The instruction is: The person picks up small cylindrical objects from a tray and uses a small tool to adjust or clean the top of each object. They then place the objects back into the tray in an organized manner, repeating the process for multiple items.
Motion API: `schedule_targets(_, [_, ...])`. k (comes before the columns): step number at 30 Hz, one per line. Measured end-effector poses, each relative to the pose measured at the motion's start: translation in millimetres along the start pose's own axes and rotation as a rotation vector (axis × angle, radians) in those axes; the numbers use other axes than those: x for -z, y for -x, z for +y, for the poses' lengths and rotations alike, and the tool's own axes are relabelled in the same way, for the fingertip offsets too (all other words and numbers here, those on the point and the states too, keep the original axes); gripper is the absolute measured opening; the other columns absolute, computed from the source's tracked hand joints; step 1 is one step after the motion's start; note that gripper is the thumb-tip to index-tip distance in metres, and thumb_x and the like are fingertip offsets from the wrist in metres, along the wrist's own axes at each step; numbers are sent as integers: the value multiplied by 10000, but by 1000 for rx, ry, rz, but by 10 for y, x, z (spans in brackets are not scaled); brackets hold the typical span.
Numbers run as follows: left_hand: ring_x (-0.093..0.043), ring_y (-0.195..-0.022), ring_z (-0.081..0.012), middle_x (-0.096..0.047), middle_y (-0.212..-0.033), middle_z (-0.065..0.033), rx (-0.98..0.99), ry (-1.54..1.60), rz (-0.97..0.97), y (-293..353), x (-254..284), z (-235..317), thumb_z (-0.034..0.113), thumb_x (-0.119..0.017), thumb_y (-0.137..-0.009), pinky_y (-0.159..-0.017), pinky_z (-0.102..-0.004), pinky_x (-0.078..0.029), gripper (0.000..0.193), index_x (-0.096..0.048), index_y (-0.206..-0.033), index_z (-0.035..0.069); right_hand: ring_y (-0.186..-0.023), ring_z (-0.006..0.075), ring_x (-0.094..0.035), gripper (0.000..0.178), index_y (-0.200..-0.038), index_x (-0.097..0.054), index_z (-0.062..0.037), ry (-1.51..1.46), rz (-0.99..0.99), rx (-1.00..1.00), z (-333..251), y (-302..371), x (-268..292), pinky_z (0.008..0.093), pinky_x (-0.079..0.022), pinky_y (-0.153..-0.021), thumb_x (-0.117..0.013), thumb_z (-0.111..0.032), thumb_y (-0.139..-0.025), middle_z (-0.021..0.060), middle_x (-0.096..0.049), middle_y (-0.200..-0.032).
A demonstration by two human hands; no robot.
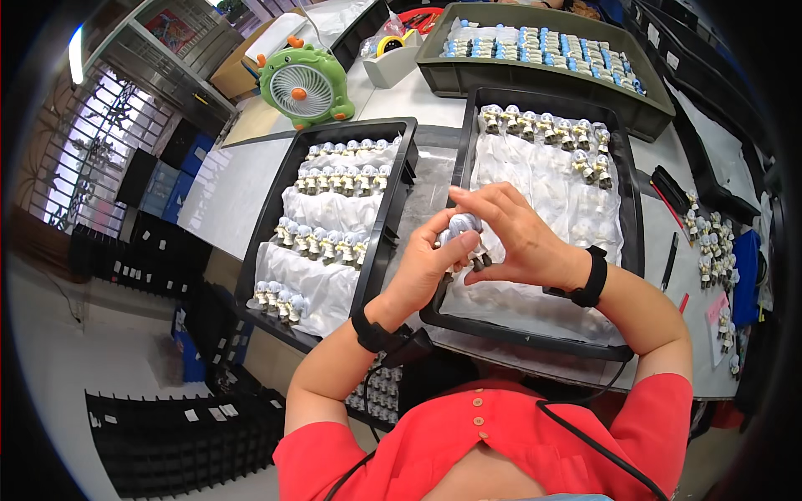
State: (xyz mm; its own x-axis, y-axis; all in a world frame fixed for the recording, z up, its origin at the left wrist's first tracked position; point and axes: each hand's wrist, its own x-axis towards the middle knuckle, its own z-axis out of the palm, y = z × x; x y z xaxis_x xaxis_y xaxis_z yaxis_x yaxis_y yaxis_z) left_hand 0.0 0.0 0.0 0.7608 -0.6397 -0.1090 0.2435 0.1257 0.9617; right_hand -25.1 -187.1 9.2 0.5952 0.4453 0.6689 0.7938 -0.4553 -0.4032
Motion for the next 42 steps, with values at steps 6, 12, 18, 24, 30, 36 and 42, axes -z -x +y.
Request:
schedule_targets(6, [-537,-783,-58,-587,-1051,-44,-51,106,-104,-3,-22,88,221,-651,-829,-660,-200,-446,496,-472,-1259,49,-1066,313,-451,1037,-1377,-319,-108,-104,55,-13,8,6,19,402,-398,-901,-851,-172,-489,107,-481,-1197])
schedule_targets(12, [-535,-770,-53,-594,-1051,-46,-53,80,-169,-24,42,109,297,-612,-854,-638,-193,-426,483,-476,-1245,48,-1098,318,-440,1027,-1367,-330,-88,-137,69,-38,50,18,-31,396,-398,-916,-856,-181,-490,116,-443,-1266])
schedule_targets(18, [-537,-748,-61,-597,-1028,-48,53,168,-219,-51,53,112,387,-537,-885,-612,-194,-421,467,-490,-1210,55,-1045,302,-453,937,-1346,-367,-79,-181,16,-69,12,0,17,385,-410,-895,-834,-143,-537,111,-477,-1214])
schedule_targets(24, [-540,-778,-63,-580,-998,-21,38,61,-182,-53,61,20,348,-502,-908,-630,-202,-425,393,-501,-1178,62,-1042,282,-464,776,-1272,-472,-98,-132,-89,-82,-33,-15,41,363,-406,-883,-815,-143,-578,93,-510,-1177])
schedule_targets(30, [-493,-938,-97,-505,-1128,-41,41,320,-138,-53,-8,8,227,-427,-903,-759,-279,-449,382,-441,-1243,54,-987,275,-473,672,-1191,-544,-129,-22,-21,-91,-17,-31,67,359,-429,-853,-807,-105,-573,68,-514,-1159])
schedule_targets(36, [-494,-949,-142,-498,-1076,-48,69,463,-119,-67,52,-24,157,-380,-879,-838,-305,-440,445,-386,-1307,37,-1021,282,-467,621,-1140,-564,-146,-173,114,-166,-5,-25,45,355,-407,-890,-809,-101,-571,87,-505,-1158])
schedule_targets(42, [-515,-983,-146,-519,-1105,-64,5,444,-100,-72,40,-4,164,-393,-899,-838,-319,-446,440,-378,-1317,25,-1023,275,-465,588,-1122,-575,-143,-141,63,-183,-17,-21,55,351,-415,-874,-800,-103,-581,100,-481,-1117])
